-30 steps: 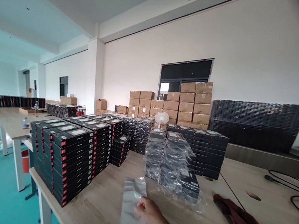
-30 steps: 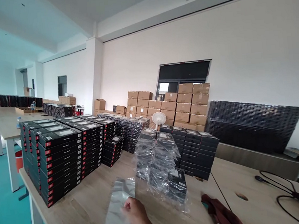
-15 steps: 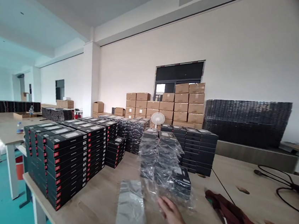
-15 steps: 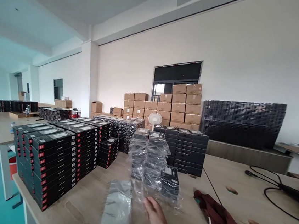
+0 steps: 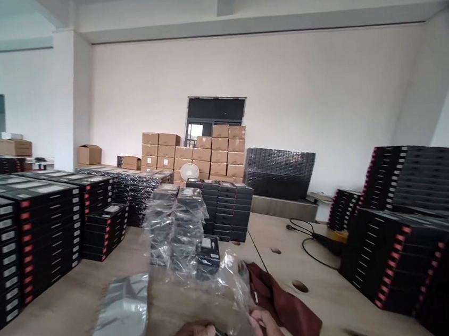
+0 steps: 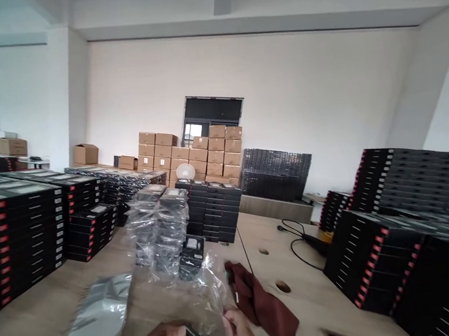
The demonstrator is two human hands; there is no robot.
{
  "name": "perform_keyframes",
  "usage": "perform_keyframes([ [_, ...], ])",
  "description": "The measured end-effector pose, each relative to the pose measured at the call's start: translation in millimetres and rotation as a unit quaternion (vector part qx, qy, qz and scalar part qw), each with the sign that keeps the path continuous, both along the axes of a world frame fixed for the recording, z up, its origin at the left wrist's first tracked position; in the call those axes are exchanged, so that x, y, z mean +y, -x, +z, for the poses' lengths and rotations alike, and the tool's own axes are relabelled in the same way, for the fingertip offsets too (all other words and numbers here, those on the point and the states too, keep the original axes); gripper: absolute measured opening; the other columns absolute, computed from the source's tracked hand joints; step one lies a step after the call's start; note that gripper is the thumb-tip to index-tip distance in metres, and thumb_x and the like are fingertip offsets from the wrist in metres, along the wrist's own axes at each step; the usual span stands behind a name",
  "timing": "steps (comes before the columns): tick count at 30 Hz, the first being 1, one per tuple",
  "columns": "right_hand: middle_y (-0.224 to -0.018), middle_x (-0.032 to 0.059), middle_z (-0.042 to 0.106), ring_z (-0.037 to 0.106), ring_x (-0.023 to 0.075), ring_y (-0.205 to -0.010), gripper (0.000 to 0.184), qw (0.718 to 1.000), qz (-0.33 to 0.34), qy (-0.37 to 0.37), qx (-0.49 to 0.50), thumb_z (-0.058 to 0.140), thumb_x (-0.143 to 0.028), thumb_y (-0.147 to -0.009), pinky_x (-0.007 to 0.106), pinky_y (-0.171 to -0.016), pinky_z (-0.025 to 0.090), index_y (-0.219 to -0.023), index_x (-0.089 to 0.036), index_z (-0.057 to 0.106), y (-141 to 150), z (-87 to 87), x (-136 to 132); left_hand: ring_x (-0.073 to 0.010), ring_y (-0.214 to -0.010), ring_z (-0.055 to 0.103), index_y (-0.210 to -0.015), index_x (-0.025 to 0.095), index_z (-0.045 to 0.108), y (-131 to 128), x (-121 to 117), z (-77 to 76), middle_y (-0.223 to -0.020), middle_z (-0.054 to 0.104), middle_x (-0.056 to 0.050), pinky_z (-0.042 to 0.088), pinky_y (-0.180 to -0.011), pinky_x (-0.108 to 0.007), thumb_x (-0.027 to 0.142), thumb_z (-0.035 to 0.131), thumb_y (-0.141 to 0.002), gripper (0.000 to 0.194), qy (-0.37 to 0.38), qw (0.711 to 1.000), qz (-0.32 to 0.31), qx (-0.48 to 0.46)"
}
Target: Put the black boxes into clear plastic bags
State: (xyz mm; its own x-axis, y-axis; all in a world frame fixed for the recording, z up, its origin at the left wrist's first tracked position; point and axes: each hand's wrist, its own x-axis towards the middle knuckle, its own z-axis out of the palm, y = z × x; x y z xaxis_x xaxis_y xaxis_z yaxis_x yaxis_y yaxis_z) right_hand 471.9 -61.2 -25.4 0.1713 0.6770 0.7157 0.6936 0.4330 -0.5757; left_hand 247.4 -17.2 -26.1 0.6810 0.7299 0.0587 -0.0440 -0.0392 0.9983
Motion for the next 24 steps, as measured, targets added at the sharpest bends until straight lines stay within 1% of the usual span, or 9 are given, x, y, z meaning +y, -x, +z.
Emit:
perform_keyframes([
  [2, -0.083, 0.0073, 0.068, 0.066, 0.0185, -0.076, 0.025, 0.998, 0.014, -0.002, -0.058, 0.044, -0.041, -0.090, 0.026, -0.070, 0.053, -0.083, -0.021, 0.058, 13, -2.7, 1, -0.0162, -0.075, 0.055, -0.074, 0.012, 0.069, -4, 6, -8.4, -0.079, 0.062, -0.003, 0.039, -0.070, -0.026, 0.060, 0.045, -0.084, 0.054, -0.056, 0.998, 0.042, -0.003],
  [4, -0.086, 0.0075, 0.066, 0.065, 0.0181, -0.079, 0.020, 0.995, 0.024, 0.028, -0.091, 0.041, -0.035, -0.091, 0.026, -0.072, 0.052, -0.088, -0.021, 0.056, 26, -2.4, 0, -0.0153, -0.075, 0.053, -0.072, 0.012, 0.068, -3, 8, -13.2, -0.085, 0.062, -0.004, 0.036, -0.067, -0.024, 0.059, 0.051, -0.080, 0.051, -0.080, 0.994, 0.073, -0.013],
  [8, -0.083, 0.0053, 0.063, 0.063, 0.0164, -0.075, 0.017, 0.987, 0.055, 0.104, -0.109, 0.039, -0.028, -0.092, 0.024, -0.070, 0.051, -0.088, -0.022, 0.053, 41, 2.4, -6, -0.0111, -0.063, 0.043, -0.063, 0.012, 0.059, 3, 12, -17.2, -0.066, 0.051, 0.001, 0.029, -0.057, -0.021, 0.058, 0.064, -0.069, 0.047, -0.021, 0.996, 0.081, -0.017],
  [10, -0.085, 0.0054, 0.064, 0.062, 0.0164, -0.077, 0.015, 0.988, 0.067, 0.101, -0.097, 0.040, -0.029, -0.092, 0.024, -0.071, 0.050, -0.088, -0.021, 0.053, 42, 5.5, -8, -0.0096, -0.060, 0.039, -0.062, 0.014, 0.053, 8, 17, -20.2, -0.062, 0.046, 0.003, 0.026, -0.055, -0.021, 0.055, 0.071, -0.063, 0.045, -0.010, 0.995, 0.095, -0.029],
  [13, -0.089, 0.0062, 0.065, 0.063, 0.0165, -0.081, 0.016, 0.991, 0.067, 0.088, -0.077, 0.043, -0.031, -0.091, 0.024, -0.074, 0.050, -0.081, -0.022, 0.051, 43, 9.9, -9, -0.0093, -0.060, 0.039, -0.068, 0.014, 0.053, 17, 23, -23.9, -0.064, 0.047, 0.003, 0.026, -0.055, -0.021, 0.051, 0.074, -0.061, 0.043, -0.011, 0.993, 0.118, -0.024],
  [16, -0.087, 0.0051, 0.065, 0.063, 0.0158, -0.078, 0.019, 0.990, 0.069, 0.096, -0.078, 0.043, -0.033, -0.091, 0.022, -0.072, 0.050, -0.077, -0.022, 0.050, 47, 9.3, -6, -0.0114, -0.067, 0.045, -0.072, 0.013, 0.057, 23, 22, -21.0, -0.074, 0.053, 0.000, 0.031, -0.059, -0.021, 0.048, 0.073, -0.063, 0.039, -0.035, 0.994, 0.097, -0.025],
  [19, -0.082, 0.0036, 0.065, 0.063, 0.0159, -0.074, 0.017, 0.987, 0.074, 0.105, -0.094, 0.042, -0.033, -0.090, 0.023, -0.070, 0.050, -0.083, -0.022, 0.053, 58, 1.5, -1, -0.0133, -0.074, 0.049, -0.071, 0.013, 0.063, 26, 15, -11.8, -0.082, 0.057, -0.001, 0.034, -0.064, -0.021, 0.045, 0.069, -0.067, 0.033, -0.057, 0.996, 0.071, -0.025],
  [22, -0.084, 0.0045, 0.065, 0.063, 0.0175, -0.077, 0.018, 0.987, 0.053, 0.099, -0.117, 0.042, -0.034, -0.091, 0.026, -0.072, 0.050, -0.087, -0.022, 0.055, 67, -4.0, 3, -0.0124, -0.069, 0.047, -0.069, 0.013, 0.067, 25, 11, -6.2, -0.078, 0.057, 0.000, 0.033, -0.062, -0.022, 0.038, 0.066, -0.067, 0.025, -0.057, 0.995, 0.077, -0.012],
  [24, -0.089, 0.0064, 0.065, 0.063, 0.0198, -0.083, 0.019, 0.987, 0.015, 0.073, -0.140, 0.043, -0.036, -0.090, 0.029, -0.075, 0.049, -0.088, -0.022, 0.056, 70, -0.1, 5, -0.0111, -0.063, 0.044, -0.065, 0.012, 0.067, 25, 12, -7.8, -0.071, 0.055, 0.001, 0.031, -0.059, -0.022, 0.037, 0.065, -0.066, 0.025, -0.040, 0.994, 0.097, -0.013],
])
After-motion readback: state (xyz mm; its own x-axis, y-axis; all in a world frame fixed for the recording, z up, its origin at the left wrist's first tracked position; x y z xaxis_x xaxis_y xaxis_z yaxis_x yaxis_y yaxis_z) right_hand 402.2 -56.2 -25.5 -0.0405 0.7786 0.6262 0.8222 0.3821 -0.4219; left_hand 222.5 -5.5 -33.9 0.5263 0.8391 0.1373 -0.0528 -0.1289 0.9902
